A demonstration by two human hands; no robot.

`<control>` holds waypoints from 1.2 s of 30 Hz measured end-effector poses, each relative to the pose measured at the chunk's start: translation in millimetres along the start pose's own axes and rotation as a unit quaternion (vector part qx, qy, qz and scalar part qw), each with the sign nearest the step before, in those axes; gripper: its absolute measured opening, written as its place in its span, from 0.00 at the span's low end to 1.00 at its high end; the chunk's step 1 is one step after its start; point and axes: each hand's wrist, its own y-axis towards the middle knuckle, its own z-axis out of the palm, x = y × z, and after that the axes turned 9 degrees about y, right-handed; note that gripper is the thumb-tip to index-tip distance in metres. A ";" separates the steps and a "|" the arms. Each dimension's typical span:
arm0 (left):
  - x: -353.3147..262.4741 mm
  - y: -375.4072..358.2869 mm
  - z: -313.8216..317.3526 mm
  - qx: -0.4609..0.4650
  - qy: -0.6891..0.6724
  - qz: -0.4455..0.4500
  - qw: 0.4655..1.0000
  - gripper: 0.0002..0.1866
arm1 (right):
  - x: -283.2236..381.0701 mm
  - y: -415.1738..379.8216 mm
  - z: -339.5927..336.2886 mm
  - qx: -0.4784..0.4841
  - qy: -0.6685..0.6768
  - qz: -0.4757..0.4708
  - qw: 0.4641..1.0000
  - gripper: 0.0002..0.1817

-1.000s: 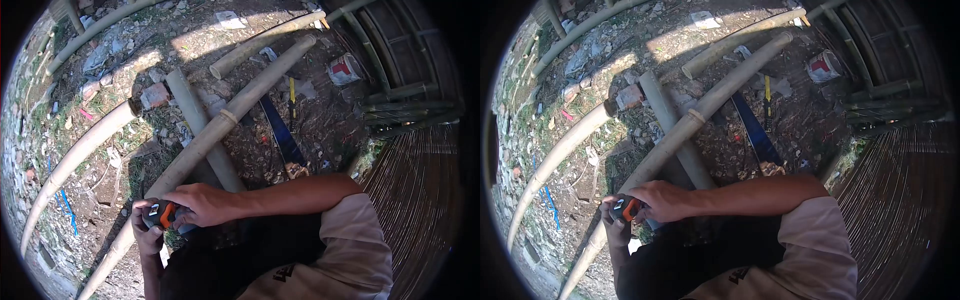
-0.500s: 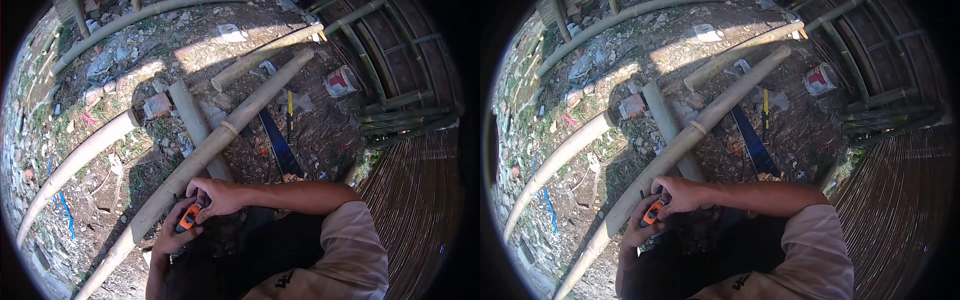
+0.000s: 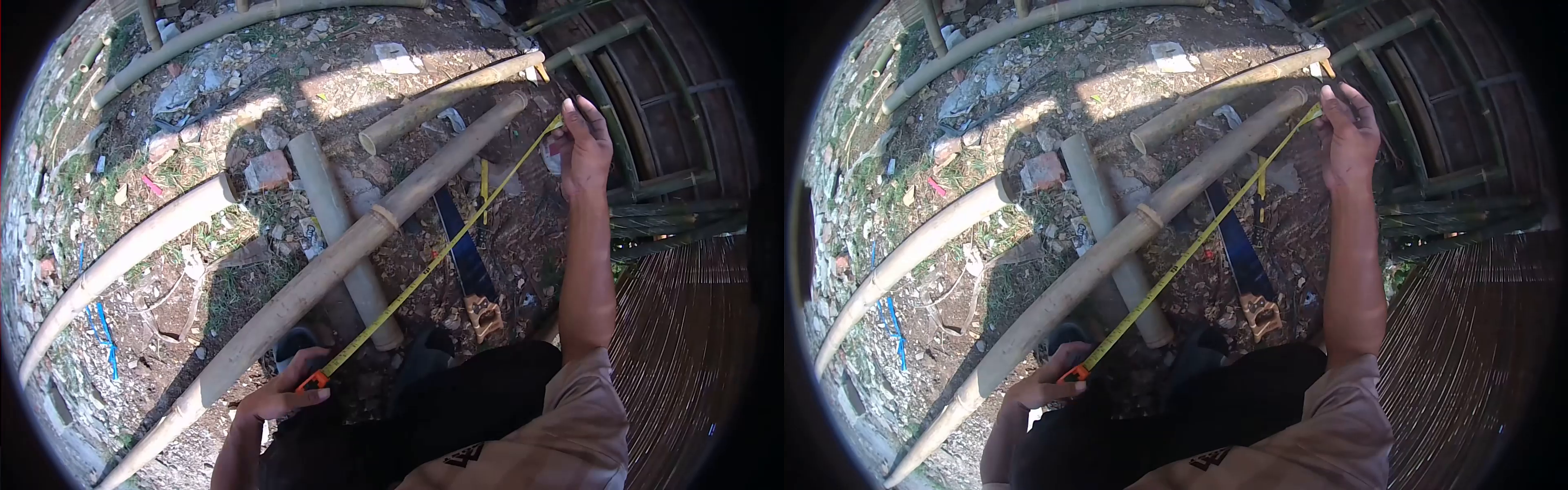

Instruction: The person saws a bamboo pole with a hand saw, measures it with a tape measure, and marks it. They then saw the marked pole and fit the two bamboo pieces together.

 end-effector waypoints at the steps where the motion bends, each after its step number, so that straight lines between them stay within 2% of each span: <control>1: -2.2 11.4 1.3 0.039 -0.011 -0.007 0.999 0.21 | -5.8 4.7 -10.0 -0.047 -0.004 -0.017 0.999 0.24; 2: 7.4 27.6 2.8 0.036 -0.010 -0.008 0.999 0.21 | -11.7 5.9 -18.0 -0.047 -0.001 -0.017 0.999 0.24; 4: 26.0 59.1 6.7 0.034 0.122 -0.068 0.990 0.18 | -29.0 8.4 -30.5 -0.055 -0.039 -0.016 0.998 0.28; 5: 20.6 63.3 16.2 -0.026 0.139 -0.032 0.989 0.18 | -42.8 8.7 -37.8 -0.066 -0.068 -0.017 0.995 0.35; 7: 8.9 71.9 23.5 -0.048 0.154 -0.052 0.986 0.18 | -82.0 1.2 -47.7 -0.092 -0.112 0.005 0.989 0.39; 8: 1.8 76.0 24.2 -0.069 0.167 -0.072 0.981 0.18 | -72.9 -32.5 -24.0 -0.093 -0.125 0.115 0.981 0.41; 10: -15.4 84.3 22.3 -0.096 0.152 -0.058 0.982 0.18 | -86.9 -87.7 0.8 -0.002 -0.122 0.237 0.964 0.33; 11: -24.1 88.8 22.0 -0.125 0.127 -0.046 0.983 0.19 | -95.7 -117.9 10.8 0.068 -0.135 0.298 0.943 0.24; 12: -35.6 94.7 19.8 -0.131 0.116 -0.046 0.983 0.19 | -112.3 -150.4 10.8 0.174 -0.112 0.311 0.928 0.19; 14: -62.3 107.6 11.2 -0.150 0.162 -0.070 0.973 0.20 | -113.2 -206.0 34.0 0.311 -0.091 0.312 0.893 0.15; 16: -88.7 121.9 8.7 -0.173 0.192 -0.059 0.964 0.21 | -116.5 -237.0 52.2 0.273 -0.103 0.334 0.896 0.16; 18: -100.6 141.8 0.4 -0.178 0.206 -0.032 0.962 0.22 | -131.5 -231.6 49.5 0.259 -0.122 0.340 0.896 0.16; 22: -111.3 143.5 -6.9 -0.189 0.186 0.000 0.964 0.24 | -158.4 -149.7 33.0 0.150 -0.146 0.325 0.922 0.18; 25: -89.0 115.4 -14.7 -0.234 0.284 -0.016 0.930 0.23 | -186.6 -65.7 -9.0 0.076 -0.131 0.304 0.941 0.16; 27: -70.3 85.5 -14.8 -0.294 0.365 0.013 0.883 0.20 | -193.2 -31.8 -31.7 0.042 -0.142 0.296 0.944 0.14; 29: -75.3 59.9 -8.3 -0.307 0.344 -0.006 0.887 0.18 | -202.2 -17.5 -47.5 -0.021 -0.153 0.312 0.938 0.15; 32: -72.0 51.8 1.5 -0.336 0.330 -0.027 0.882 0.16 | -220.6 -14.4 -63.5 0.007 -0.184 0.317 0.930 0.16; 36: -72.0 62.8 5.6 -0.352 0.346 -0.015 0.869 0.14 | -226.1 -10.9 -59.7 -0.023 -0.154 0.319 0.935 0.15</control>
